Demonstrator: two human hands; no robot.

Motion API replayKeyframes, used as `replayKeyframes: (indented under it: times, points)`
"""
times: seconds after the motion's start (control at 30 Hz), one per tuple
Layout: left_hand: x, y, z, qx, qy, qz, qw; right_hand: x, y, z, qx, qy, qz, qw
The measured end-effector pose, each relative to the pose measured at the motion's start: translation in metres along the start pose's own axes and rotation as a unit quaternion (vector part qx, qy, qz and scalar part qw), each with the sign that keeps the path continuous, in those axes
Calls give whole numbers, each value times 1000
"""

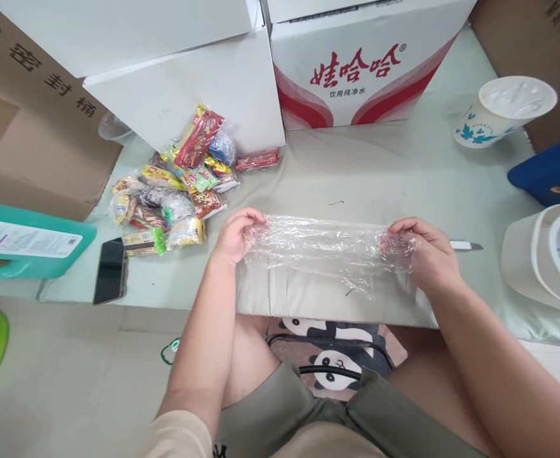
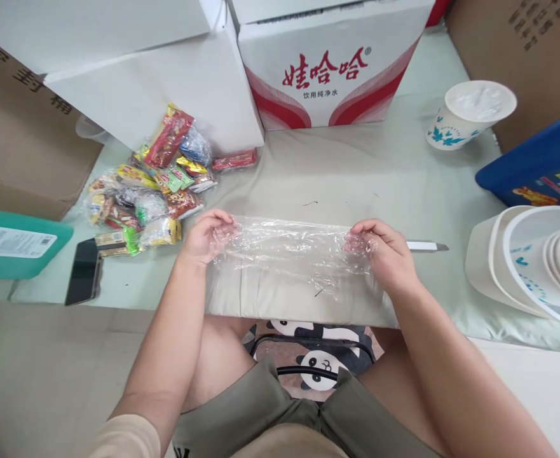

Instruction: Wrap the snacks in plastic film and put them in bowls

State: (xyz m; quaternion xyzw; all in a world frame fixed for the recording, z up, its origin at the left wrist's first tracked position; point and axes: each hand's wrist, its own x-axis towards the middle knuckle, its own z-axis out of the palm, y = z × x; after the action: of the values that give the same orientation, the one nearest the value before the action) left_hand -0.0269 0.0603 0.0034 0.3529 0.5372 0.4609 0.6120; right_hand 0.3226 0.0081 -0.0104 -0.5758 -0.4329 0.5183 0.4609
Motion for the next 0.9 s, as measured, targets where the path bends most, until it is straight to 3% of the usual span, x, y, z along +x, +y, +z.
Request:
replayKeyframes:
  times: [0.17,0.27,0.33,0.37,0.5,0.67,0.73,0.8,0.9]
  points:
    - [3,-3,0,24,1,-22,999,6,-1,-13,-58,-72,-44,995]
    - [-2,-5,4,80,-52,-19,995,3,-4,-19,-163,10,-177,971]
    - [-5,-5,8,82,-132,-37,987,0,-6,-17,-157,70,-257,951]
    - [-6,-4,10,77,-174,-48,981,-1,-6,-13,-124,62,-262,955]
    - [-9,-1,26,70,-327,-65,940,0,-10,15,-44,-143,-164,975]
    - [-21,18,56,120,-442,-83,885,4,-22,46,-43,-360,-57,930]
    - [-26,26,63,146,-421,-68,893,2,-26,49,-58,-449,-10,892]
    - [-27,32,64,165,-340,-11,926,-2,-28,50,-77,-504,28,860]
    - [-20,31,60,151,-173,73,971,-9,-28,50,-80,-492,58,865]
